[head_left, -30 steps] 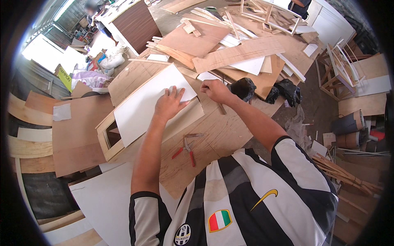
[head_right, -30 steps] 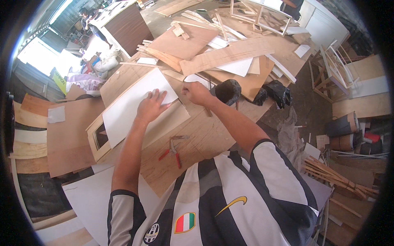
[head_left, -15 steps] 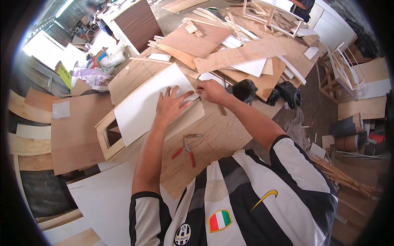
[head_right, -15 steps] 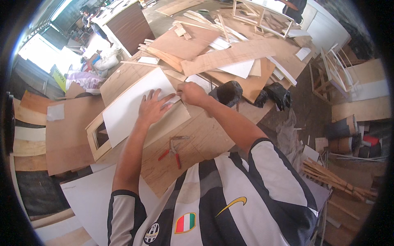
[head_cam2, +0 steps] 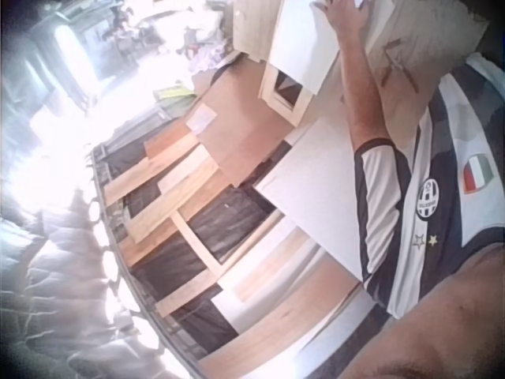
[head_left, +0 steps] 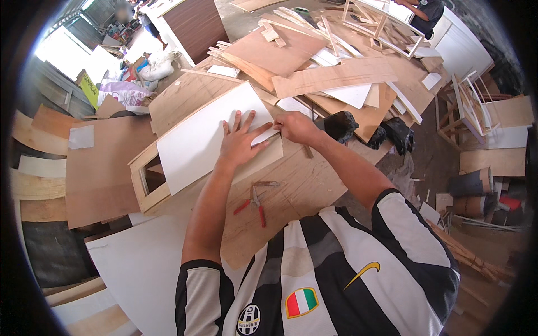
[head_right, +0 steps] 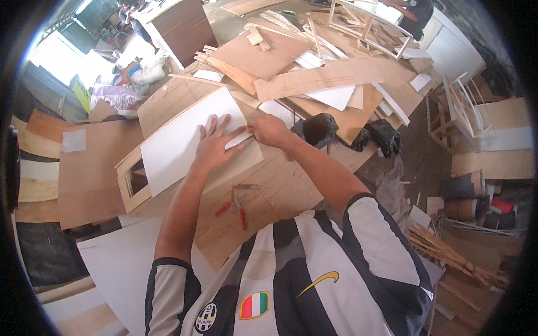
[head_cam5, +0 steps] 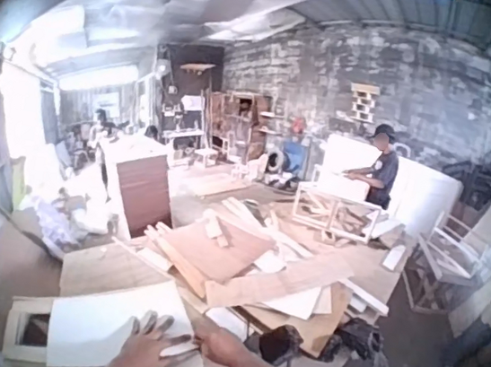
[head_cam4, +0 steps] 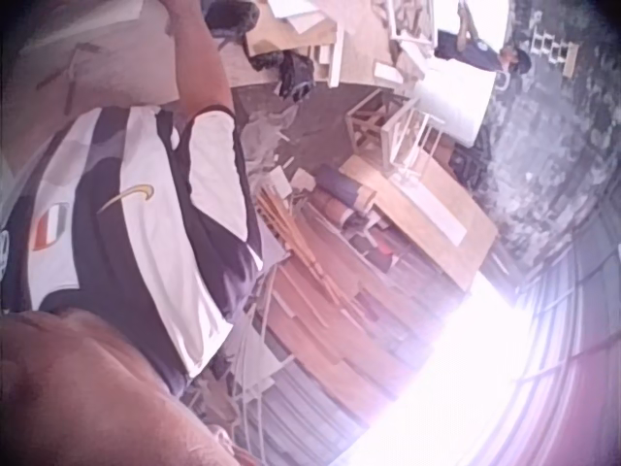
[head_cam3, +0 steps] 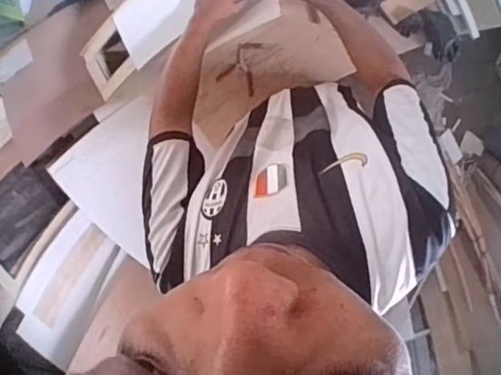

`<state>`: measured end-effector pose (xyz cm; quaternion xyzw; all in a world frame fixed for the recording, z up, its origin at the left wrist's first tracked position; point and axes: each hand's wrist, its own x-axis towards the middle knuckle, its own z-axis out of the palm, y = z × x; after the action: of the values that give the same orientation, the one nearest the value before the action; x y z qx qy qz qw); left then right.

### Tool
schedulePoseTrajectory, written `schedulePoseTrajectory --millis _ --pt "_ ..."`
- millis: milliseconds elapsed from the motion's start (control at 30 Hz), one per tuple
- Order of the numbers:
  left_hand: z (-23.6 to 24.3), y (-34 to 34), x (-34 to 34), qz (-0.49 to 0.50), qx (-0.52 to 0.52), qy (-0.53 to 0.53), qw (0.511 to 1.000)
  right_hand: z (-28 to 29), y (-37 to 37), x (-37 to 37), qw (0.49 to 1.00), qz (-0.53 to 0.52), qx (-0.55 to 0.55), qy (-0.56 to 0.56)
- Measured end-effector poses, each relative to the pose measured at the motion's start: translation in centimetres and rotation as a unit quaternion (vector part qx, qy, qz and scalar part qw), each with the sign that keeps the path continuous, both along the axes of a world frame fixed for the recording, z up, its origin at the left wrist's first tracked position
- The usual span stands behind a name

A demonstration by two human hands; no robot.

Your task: The person positions a white panel onto a wooden box frame and secures it using a hammer.

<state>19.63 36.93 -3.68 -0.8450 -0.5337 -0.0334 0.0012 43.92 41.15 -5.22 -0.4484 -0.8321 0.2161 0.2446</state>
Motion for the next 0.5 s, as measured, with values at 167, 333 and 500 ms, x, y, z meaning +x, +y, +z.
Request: schedulePoseTrajectory --millis 167,333,500 --pt "-0.5 0.1 -0.1 -0.012 0.014 0.009 1.0 -0.5 0.1 0.0 0.999 0.019 0.028 -0.026" --pt "0.0 0.1 0.0 -0.011 0.002 0.013 1.0 -0.6 0.8 -0.1 0.997 0.027 0.065 -0.035" --pt "0.1 0.0 0.2 -0.012 0.0 0.012 1.0 -0.5 1.3 -0.1 0.994 0.044 0.072 -0.067"
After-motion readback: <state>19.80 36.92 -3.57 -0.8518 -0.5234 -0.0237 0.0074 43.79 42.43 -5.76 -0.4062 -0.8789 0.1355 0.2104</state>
